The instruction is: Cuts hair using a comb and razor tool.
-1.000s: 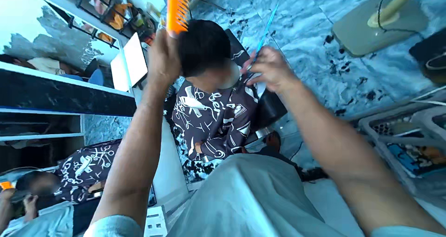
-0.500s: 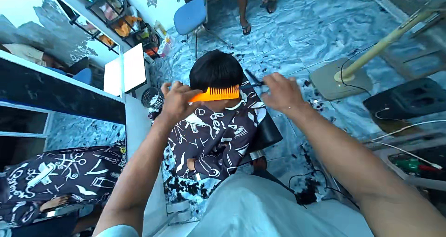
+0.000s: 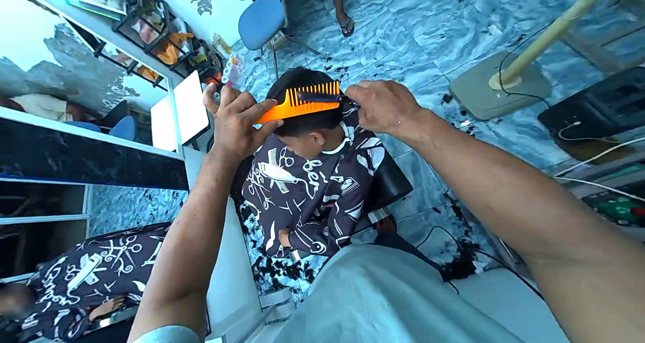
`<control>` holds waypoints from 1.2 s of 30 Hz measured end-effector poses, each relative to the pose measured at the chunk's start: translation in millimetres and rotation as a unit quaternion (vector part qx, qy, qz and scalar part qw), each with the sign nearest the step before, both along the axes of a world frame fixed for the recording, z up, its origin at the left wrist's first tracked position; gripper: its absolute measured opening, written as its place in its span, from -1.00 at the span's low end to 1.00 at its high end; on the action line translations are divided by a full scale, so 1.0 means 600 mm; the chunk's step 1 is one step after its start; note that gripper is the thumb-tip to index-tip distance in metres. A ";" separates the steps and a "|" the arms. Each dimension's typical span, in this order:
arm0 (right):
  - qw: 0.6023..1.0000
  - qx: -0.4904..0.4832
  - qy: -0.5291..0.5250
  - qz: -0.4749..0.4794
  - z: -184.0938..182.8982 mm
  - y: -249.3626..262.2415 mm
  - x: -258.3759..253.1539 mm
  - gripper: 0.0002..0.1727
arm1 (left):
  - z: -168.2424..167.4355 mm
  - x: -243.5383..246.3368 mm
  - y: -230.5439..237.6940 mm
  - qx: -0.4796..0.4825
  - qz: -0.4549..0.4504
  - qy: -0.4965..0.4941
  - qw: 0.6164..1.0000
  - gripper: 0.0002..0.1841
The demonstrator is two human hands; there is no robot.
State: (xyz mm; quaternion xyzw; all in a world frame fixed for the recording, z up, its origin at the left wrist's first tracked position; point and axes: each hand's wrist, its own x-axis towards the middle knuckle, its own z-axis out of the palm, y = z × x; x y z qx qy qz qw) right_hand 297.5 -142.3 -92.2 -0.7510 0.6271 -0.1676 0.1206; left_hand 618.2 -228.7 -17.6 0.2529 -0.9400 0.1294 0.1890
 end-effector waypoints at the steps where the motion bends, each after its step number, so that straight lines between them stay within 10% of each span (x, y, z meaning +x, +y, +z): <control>1: 1.000 0.002 0.004 -0.001 0.004 0.000 0.001 -0.62 | 0.002 0.000 -0.001 0.003 -0.004 0.000 1.000 -0.58; 12: 0.999 -0.020 -0.002 0.040 0.018 -0.029 -0.030 -0.55 | 0.022 -0.039 0.007 0.011 0.060 0.006 0.998 -0.59; 15: 0.990 0.007 -0.142 -0.008 -0.011 -0.035 -0.051 -0.61 | 0.025 -0.096 0.039 0.151 0.239 0.074 0.956 -0.53; 18: 0.968 0.045 -0.234 -0.075 -0.060 -0.029 -0.077 -0.60 | -0.007 -0.092 0.078 0.310 0.204 0.059 0.927 -0.51; 22: 0.974 0.024 -0.202 -0.095 -0.120 0.001 -0.057 -0.61 | -0.036 -0.014 0.094 0.179 0.042 -0.133 0.974 -0.53; 28: 0.990 -0.097 -0.103 0.008 -0.145 0.007 0.012 -0.70 | 0.012 0.004 0.055 0.009 0.040 -0.121 0.992 -0.61; 36: 0.990 -0.058 -0.124 0.015 -0.107 0.002 -0.002 -0.67 | 0.032 -0.022 0.038 0.043 0.010 -0.130 0.991 -0.63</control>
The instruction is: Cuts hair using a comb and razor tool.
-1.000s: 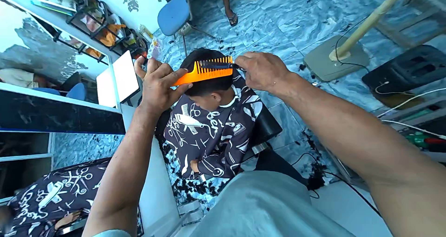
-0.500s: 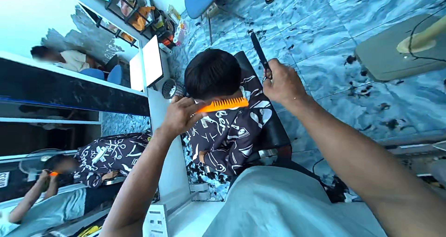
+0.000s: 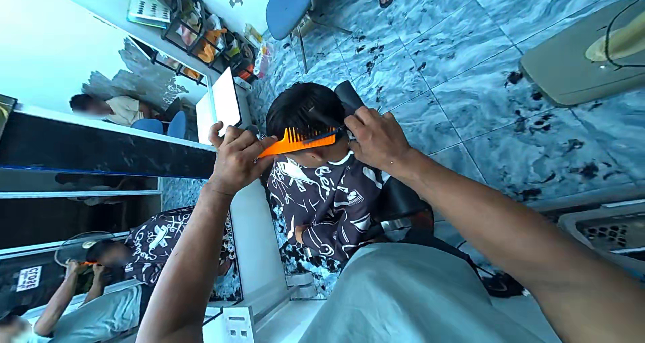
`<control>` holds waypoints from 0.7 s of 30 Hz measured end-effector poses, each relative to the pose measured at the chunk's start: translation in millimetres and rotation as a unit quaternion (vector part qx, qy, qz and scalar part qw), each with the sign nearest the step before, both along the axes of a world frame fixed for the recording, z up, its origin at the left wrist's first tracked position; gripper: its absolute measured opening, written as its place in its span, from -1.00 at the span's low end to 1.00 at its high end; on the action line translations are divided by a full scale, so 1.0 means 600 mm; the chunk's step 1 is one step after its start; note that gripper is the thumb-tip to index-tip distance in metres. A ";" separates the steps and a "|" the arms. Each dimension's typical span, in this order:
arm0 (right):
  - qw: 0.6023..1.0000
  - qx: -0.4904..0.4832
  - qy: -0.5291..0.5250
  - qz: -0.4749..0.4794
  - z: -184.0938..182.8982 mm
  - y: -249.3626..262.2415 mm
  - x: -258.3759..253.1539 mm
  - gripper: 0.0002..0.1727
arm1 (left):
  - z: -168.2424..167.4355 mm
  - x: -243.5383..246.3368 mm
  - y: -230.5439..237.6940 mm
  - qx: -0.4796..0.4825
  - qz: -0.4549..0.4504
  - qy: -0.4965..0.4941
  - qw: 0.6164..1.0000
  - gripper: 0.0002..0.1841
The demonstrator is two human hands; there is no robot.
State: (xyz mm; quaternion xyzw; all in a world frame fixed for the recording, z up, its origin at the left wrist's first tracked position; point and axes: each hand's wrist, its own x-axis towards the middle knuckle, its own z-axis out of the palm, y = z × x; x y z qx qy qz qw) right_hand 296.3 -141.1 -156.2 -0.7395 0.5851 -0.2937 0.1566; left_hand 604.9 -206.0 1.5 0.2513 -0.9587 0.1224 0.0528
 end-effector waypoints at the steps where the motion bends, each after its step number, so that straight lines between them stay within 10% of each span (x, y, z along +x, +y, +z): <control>1: 1.000 0.001 0.002 -0.001 0.004 -0.002 -0.004 -0.68 | 0.002 -0.003 -0.002 0.030 -0.006 -0.025 0.999 -0.62; 10: 0.996 0.066 0.026 0.057 0.034 -0.031 -0.045 -0.39 | 0.043 -0.051 -0.049 0.011 0.032 0.002 0.999 -0.58; 21: 0.995 0.069 -0.006 0.079 0.077 -0.054 -0.076 -0.65 | 0.058 -0.075 -0.045 -0.013 0.001 0.019 1.000 -0.59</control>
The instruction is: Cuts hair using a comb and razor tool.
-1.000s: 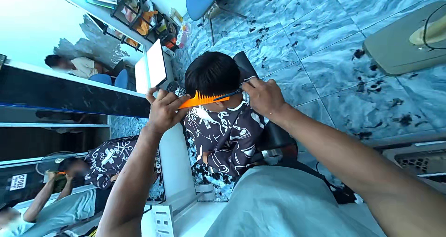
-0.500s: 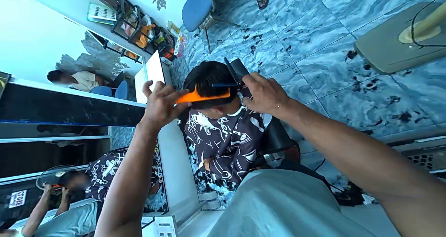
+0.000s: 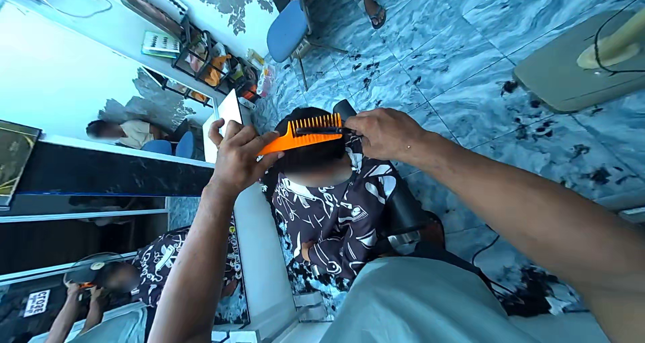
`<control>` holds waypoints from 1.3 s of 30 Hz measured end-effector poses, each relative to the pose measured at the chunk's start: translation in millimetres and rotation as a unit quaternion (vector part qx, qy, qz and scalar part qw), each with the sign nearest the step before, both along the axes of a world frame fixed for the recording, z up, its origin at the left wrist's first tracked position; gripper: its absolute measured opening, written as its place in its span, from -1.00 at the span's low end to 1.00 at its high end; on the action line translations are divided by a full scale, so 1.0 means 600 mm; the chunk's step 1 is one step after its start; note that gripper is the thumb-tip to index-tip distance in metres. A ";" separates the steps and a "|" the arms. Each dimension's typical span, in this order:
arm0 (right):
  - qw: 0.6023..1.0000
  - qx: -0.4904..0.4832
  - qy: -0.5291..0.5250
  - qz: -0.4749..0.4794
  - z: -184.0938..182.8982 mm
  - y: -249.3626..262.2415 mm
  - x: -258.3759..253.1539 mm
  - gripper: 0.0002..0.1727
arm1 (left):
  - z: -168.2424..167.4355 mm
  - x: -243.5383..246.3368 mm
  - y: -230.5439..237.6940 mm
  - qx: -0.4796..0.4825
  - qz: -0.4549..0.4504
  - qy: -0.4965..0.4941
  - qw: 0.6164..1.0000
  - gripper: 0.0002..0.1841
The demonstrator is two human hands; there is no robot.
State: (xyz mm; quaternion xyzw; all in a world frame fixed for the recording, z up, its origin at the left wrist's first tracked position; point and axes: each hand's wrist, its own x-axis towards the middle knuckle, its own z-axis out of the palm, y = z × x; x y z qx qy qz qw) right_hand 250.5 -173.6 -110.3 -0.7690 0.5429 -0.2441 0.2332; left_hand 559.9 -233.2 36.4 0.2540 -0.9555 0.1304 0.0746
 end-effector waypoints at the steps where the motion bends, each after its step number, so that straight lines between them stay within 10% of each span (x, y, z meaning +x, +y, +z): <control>1: 1.000 -0.008 0.009 0.004 0.001 -0.001 -0.003 -0.64 | 0.000 -0.002 0.000 -0.007 -0.004 0.002 1.000 -0.59; 6: 0.998 0.009 -0.057 -0.028 0.004 0.011 0.003 -0.66 | -0.009 -0.026 0.031 -0.042 0.118 0.044 0.991 -0.63; 10: 0.957 0.117 -0.238 -0.117 -0.070 0.028 0.005 -0.62 | -0.061 -0.054 0.106 0.169 0.329 0.143 0.918 -0.48; 12: 0.944 0.126 -0.259 -0.161 -0.119 0.043 0.009 -0.67 | -0.107 -0.022 0.132 0.241 0.260 0.102 0.929 -0.52; 17: 0.986 -0.012 -0.086 -0.139 -0.168 0.086 0.049 -0.69 | -0.121 0.050 0.147 0.004 0.064 -0.080 0.995 -0.53; 32: 0.986 -0.104 -0.057 -0.120 -0.123 0.068 0.081 -0.67 | -0.070 0.055 0.100 0.002 -0.006 -0.105 0.994 -0.66; 36: 0.980 -0.028 -0.126 -0.153 -0.103 0.063 0.065 -0.66 | -0.065 0.040 0.081 -0.040 0.169 0.094 0.980 -0.62; 39: 0.942 0.048 -0.237 -0.234 -0.098 0.059 0.037 -0.64 | -0.066 -0.013 0.096 0.114 0.312 0.247 0.911 -0.52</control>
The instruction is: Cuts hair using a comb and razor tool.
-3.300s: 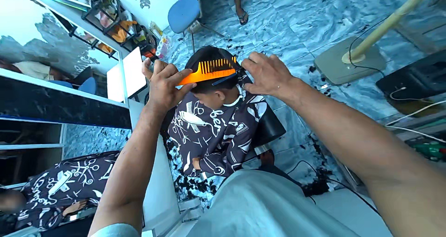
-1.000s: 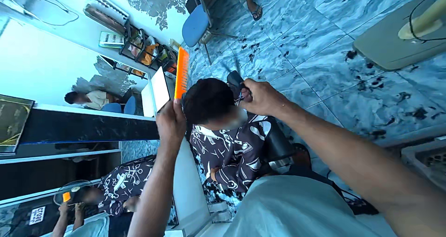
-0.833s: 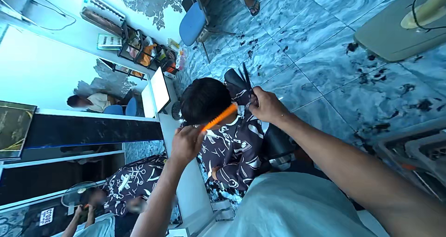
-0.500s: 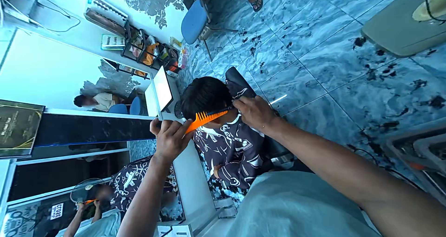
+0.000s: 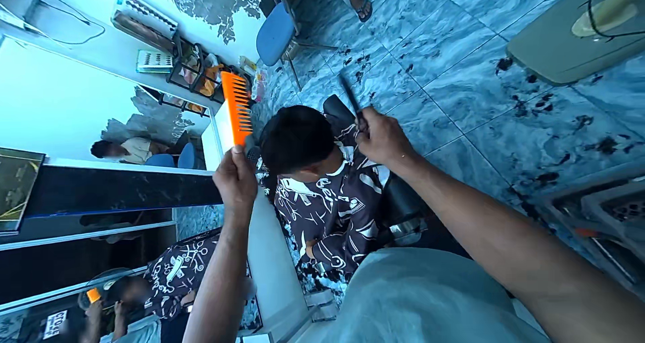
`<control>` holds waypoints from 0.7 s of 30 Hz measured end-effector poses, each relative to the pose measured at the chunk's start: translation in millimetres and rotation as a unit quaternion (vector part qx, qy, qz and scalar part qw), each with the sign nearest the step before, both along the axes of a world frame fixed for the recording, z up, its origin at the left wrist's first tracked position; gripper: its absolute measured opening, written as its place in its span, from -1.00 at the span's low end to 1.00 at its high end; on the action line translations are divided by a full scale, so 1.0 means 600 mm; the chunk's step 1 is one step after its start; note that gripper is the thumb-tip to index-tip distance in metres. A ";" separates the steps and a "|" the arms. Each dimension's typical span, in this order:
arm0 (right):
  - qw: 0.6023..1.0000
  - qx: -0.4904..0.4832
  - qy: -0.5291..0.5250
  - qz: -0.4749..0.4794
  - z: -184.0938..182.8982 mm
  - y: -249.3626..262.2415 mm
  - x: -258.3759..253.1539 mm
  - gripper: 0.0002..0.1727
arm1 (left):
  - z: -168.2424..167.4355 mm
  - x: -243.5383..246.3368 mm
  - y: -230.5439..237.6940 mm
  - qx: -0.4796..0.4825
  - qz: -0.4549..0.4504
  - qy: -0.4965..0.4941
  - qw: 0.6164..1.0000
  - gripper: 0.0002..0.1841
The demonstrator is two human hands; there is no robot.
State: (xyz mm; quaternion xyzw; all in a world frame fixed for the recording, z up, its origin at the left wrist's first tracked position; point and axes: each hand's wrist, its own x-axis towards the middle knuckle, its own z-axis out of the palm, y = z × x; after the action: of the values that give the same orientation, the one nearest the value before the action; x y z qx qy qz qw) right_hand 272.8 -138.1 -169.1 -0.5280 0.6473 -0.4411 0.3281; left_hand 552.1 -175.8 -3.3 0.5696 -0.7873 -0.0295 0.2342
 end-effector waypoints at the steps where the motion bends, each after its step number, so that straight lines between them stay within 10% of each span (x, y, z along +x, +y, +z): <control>1: 0.999 0.017 -0.027 -0.019 -0.003 0.000 -0.010 -0.61 | -0.006 -0.009 0.010 0.059 -0.013 0.030 0.998 -0.51; 5: 0.992 0.057 -0.061 -0.092 -0.023 0.018 -0.018 -0.55 | -0.068 0.039 0.027 0.176 -0.180 -0.061 0.966 -0.57; 9: 0.991 0.070 -0.022 -0.116 -0.028 0.055 0.018 -0.53 | -0.097 0.145 0.016 0.067 -0.332 -0.134 0.931 -0.55; 15: 0.925 -0.023 0.378 0.019 0.031 0.070 0.085 -0.66 | -0.106 0.190 -0.060 -0.085 -0.343 -0.117 0.928 -0.58; 21: 0.910 -0.004 0.411 0.057 0.113 0.050 0.105 -0.63 | -0.100 0.173 -0.098 -0.195 -0.353 -0.048 0.914 -0.63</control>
State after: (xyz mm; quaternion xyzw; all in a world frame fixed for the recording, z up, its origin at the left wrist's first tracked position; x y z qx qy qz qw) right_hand 335.9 -108.0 -101.1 -0.6997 0.6922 -0.1678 0.0552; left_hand 656.0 -234.5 -63.5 0.1989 -0.9375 0.0712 0.2764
